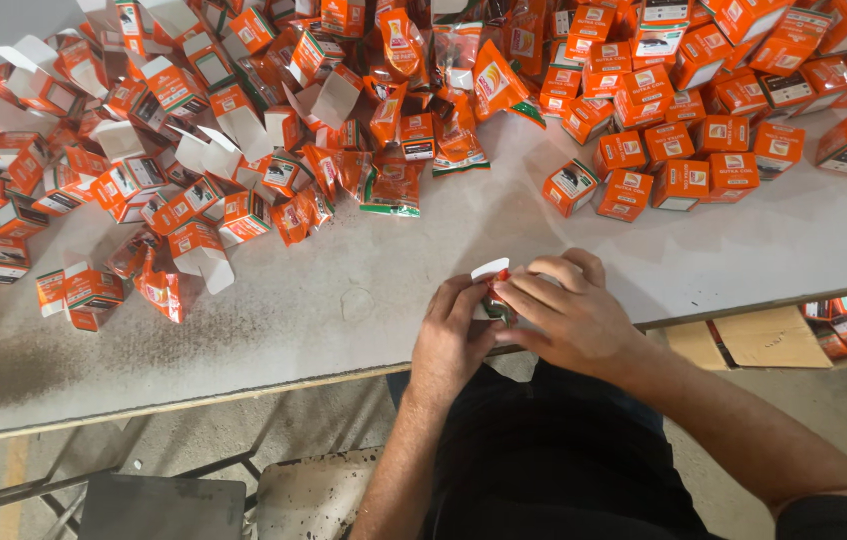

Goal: The person picks small orange product boxes from a large pile on the table, opens a white inner carton, places a wrapped item inside, folds the carton closed, and adds it to the finished pile, repeating this packing cycle throughout the clip.

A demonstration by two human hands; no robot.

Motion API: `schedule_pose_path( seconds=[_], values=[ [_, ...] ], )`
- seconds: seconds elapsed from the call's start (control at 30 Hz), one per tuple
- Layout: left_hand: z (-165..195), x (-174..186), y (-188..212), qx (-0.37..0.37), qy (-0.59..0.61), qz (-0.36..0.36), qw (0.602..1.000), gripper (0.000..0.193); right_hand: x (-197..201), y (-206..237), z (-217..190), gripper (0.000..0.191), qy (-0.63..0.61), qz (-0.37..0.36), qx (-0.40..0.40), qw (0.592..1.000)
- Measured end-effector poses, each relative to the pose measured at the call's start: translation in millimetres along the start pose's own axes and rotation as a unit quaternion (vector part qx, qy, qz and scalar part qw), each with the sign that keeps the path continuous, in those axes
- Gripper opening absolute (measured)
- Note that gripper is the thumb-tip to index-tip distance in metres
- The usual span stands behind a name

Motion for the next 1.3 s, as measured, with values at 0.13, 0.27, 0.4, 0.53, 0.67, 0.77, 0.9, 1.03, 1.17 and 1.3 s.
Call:
schedule_pose_path(
  seconds=[0.13,0.27,0.4,0.53,0.67,0.77,0.9,1.03,1.17,1.3],
  values=[
    [0,-2,6,-0.019,-0.04,0.027,0.999,0.06,-17,4,2,0.037,0.029,-0.034,0.0,0.999],
    [-7,3,18,-0.007,-0.013,0.096,0.995,0.067,-29,1,3,0.034,-0.009,-0.039,-0.005,0.999],
    [6,13,28,-0.085,0.002,0.151,0.985,0.054,-41,-1,8,0.032,-0.038,-0.082,-0.025,0.996],
    [28,11,33,-0.133,-0.103,0.133,0.977,0.048,-40,4,11,0.036,-0.055,-0.095,-0.03,0.993],
    [36,8,25,-0.132,-0.124,0.124,0.976,0.042,-14,17,35,0.033,-0.211,0.036,-0.144,0.966],
    [29,6,22,-0.099,-0.09,0.116,0.984,0.039,-4,25,39,0.034,-0.181,0.061,-0.154,0.97],
    [9,0,19,-0.009,-0.052,0.086,0.995,0.038,-21,23,26,0.037,-0.193,0.04,-0.087,0.976],
    [-3,0,10,0.019,0.048,0.082,0.995,0.036,-46,29,30,0.03,-0.237,0.008,-0.106,0.966],
    [-5,-2,6,0.012,0.052,0.077,0.996,0.039,-70,45,57,0.04,-0.385,0.024,-0.28,0.879],
    [-26,-10,10,0.095,0.109,0.061,0.988,0.058,-58,32,48,0.053,-0.344,-0.01,-0.167,0.924]
  ],
)
Point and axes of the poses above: each hand's wrist, its own y-axis away from the middle knuckle, its own x-axis out of the back of the hand, z = x × y, the point moved 9 cm from there along -y, towards the middle knuckle, and after that the axes turned 10 degrees about x, right-handed, at the moved point
